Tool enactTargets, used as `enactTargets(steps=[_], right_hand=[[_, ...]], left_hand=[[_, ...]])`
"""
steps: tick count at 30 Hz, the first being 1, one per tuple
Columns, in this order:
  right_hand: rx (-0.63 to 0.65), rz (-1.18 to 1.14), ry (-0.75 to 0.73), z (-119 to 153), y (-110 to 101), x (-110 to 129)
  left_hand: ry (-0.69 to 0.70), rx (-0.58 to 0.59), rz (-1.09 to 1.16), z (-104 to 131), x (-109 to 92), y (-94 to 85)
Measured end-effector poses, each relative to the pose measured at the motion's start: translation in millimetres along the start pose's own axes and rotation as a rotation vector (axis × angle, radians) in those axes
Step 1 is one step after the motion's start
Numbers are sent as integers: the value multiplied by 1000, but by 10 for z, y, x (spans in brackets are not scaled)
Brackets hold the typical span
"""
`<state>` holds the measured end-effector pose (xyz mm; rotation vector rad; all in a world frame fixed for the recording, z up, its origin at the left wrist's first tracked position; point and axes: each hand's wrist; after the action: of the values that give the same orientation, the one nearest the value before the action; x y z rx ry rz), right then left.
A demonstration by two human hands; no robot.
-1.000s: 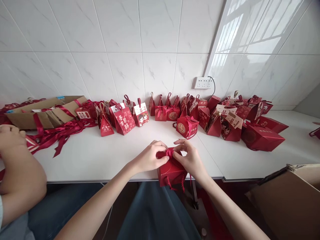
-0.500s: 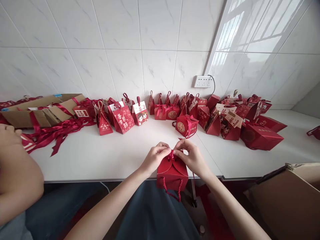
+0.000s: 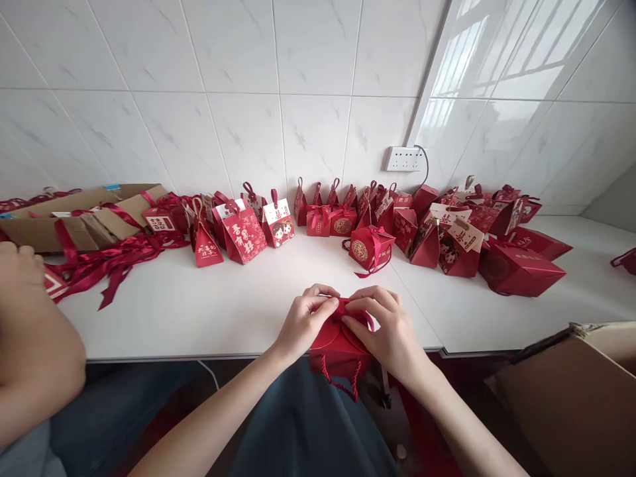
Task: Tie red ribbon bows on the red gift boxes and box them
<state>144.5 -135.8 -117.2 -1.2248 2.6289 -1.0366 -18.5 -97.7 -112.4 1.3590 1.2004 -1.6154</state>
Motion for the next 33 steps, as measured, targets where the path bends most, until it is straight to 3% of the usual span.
enactTargets(steps=[12, 17, 24, 30, 33], right_hand=[[-34, 67, -52, -28, -8, 35], [37, 72, -95, -39, -93, 3], [196, 243, -276, 27, -251, -71], [190, 305, -507, 71, -357, -110], [184, 296, -474, 90, -370, -63]], left_hand=[[182, -226, -303, 70, -66, 18], [197, -283, -334, 57, -37, -57], [296, -425, -469, 221, 44, -82], [277, -594, -339, 331, 195, -41], [197, -584, -238, 400, 224, 11]])
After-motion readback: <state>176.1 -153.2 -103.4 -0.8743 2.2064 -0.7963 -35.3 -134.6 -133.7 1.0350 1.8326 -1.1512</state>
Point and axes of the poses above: each hand's wrist, its own z-axis away from the middle knuckle, its own y-axis out of the palm, x = y × z, and after that the axes turned 12 degrees about -y, right-handed
